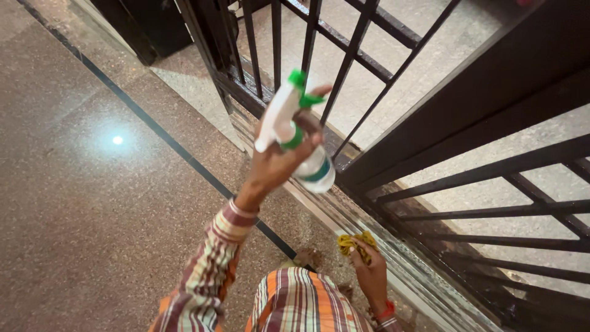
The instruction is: The person wipes the bars and frame of a metal gate using a cloth and spray from a bottle.
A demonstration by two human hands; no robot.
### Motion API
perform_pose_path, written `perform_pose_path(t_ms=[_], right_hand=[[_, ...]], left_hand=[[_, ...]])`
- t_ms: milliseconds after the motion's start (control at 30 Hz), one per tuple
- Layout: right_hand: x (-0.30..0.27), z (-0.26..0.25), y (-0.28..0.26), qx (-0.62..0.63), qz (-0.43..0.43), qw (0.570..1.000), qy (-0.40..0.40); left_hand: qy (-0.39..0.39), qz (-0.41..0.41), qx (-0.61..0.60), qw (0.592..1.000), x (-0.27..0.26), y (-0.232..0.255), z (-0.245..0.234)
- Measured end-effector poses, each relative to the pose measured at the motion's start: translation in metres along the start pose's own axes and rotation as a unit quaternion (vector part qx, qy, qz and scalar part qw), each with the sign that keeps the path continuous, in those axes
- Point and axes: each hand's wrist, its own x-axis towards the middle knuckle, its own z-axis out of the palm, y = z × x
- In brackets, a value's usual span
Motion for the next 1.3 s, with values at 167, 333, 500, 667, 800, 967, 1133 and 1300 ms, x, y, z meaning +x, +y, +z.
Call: perform_pose_path(t_ms=[167, 333, 500, 667, 800, 967, 1133, 1300], right_hand=[[-0.001, 0.001, 0.003, -0.003, 0.009, 1.0, -0.007], [-0.002, 0.001, 0.012, 0.019, 0.002, 1.0, 0.001], [-0.004, -0.002, 0.022, 0.029, -0.023, 0.999, 0.013], [-0.006, -0.004, 0.021, 0.01, 0.023, 1.0, 0.014], [-0.006, -0.005, 0.02, 0.032, 0.012, 0.999, 0.017], [-0.001, -0.006, 0.02, 0.026, -0.036, 0.999, 0.026], [0.007, -0.011, -0.013, 0.048, -0.08, 0.995, 0.026], [0.018, -0.022, -0.098, -0.019, -0.201, 0.975, 0.096]], left_hand=[[-0.031, 0.115, 0.099, 0.988, 0.057, 0.005, -0.015], [-0.039, 0.184, 0.249, 0.95, 0.109, -0.004, -0.023], [0.012, 0.356, 0.404, 0.843, 0.119, 0.005, -0.011], [0.019, 0.287, 0.381, 0.879, 0.119, 0.011, -0.005], [0.049, 0.215, 0.258, 0.941, 0.118, 0.006, 0.003], [0.052, 0.22, 0.279, 0.933, 0.108, 0.001, 0.005], [0.113, 0.251, 0.372, 0.886, 0.103, -0.01, 0.007], [0.177, 0.286, 0.379, 0.862, 0.088, -0.022, 0.012]])
